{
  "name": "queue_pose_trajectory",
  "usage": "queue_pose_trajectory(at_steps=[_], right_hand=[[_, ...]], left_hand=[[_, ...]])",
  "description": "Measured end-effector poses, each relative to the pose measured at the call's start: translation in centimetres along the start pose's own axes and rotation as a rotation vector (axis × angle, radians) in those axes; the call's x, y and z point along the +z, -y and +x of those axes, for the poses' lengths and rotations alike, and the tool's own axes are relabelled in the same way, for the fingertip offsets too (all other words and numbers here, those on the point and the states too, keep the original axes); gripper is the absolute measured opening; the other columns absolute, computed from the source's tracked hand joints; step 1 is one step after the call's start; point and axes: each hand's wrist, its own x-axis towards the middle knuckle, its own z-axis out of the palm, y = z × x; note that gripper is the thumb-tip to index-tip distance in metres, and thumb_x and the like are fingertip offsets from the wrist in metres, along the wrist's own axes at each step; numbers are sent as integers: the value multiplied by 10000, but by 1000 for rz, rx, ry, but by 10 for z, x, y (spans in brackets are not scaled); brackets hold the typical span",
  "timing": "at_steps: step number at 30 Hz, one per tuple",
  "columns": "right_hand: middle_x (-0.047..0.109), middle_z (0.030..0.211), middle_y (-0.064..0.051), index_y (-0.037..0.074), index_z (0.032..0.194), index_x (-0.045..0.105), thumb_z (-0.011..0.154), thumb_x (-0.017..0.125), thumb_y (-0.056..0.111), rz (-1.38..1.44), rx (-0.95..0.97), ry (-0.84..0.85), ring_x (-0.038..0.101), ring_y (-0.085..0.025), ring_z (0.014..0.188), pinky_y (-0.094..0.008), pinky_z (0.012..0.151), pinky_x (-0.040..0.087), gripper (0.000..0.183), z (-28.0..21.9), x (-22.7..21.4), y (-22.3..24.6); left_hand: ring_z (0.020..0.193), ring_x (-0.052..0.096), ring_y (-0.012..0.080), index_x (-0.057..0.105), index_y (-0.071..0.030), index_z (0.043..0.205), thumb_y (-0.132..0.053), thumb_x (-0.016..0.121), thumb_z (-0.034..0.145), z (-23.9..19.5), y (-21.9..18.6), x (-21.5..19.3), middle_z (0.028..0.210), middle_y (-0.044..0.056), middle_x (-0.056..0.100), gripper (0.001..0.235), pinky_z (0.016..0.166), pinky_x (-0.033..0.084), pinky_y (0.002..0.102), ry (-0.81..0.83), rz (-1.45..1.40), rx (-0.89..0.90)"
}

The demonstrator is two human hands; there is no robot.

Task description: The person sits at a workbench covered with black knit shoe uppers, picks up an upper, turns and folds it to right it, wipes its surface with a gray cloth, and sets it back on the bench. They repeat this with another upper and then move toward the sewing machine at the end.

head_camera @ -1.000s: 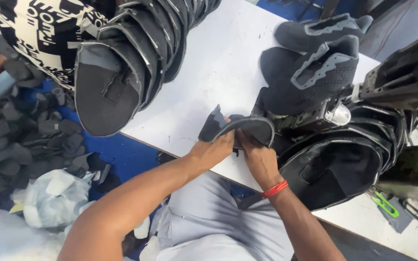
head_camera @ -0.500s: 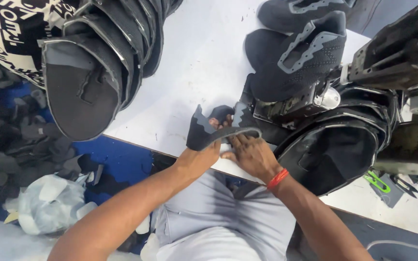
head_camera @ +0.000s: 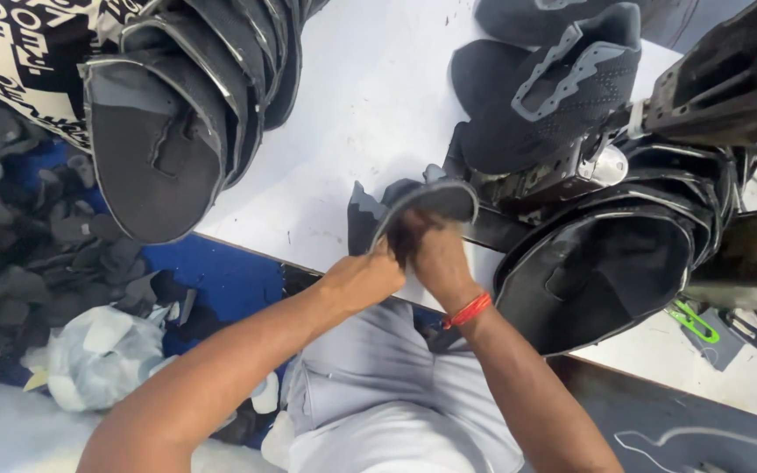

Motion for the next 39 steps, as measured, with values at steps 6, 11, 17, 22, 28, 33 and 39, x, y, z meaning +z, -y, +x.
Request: queue_pose_trajectory(at_steps=[6,11,17,22,28,33,39], right_hand=[[738,984,-149,187,1269,686,834,635,89,-211,343,341,704,-345,862,-454,728,564,449,10,-38,1],[738,1103,-155,104,1161,685,773,566,-17,-39,-62,-47,721,-368,902,-463,758,576,424,-11,-39,-12],[756,1108,-173,121,1252,703,964,582,138,261,421,237,748,-342,999,-419,877,576,312,21,-71,22],[324,1661,-223,20,1564,426,1066,525,238,657,165,252,223,-365,1527,-460,1217,180,553,20,-30,30],[401,1644,-213,-76,1516,484,940,633,295,-19,-246,88,368,-351,1522,-483,1219,302,702,17,12,17],[743,953,-185,94,1294,687,866,662,184,-22,122,96,715,-399,849,-489,743,574,438,29,-6,46],[684,807,-231,21,918,729,957,691,222,390,173,190,656,-445,777,-495,657,539,209,56,-21,20]], left_hand=[[851,744,258,699,108,1210,-56,561,820,5,6,-22,1223,316,709,445,562,619,290,-133,-3,45],[1050,726,324,669,105,1239,-37,519,935,8,7,-5,1189,314,690,367,709,631,351,68,-87,38],[1141,713,359,713,68,1107,-52,543,827,16,6,-3,1157,296,702,349,854,637,367,-253,16,55],[1008,708,402,716,69,1077,-40,556,879,30,-12,-60,1135,304,695,277,763,624,463,272,-447,-196],[737,735,351,776,-26,862,-117,581,859,67,8,-60,876,215,766,216,789,595,464,262,-890,95],[1139,666,380,652,-53,1197,-107,550,939,16,66,-58,1223,221,683,283,939,555,498,284,-617,-524],[1005,689,422,646,46,1199,41,514,866,-4,66,-2,1114,281,694,358,832,564,523,-32,-519,-514]])
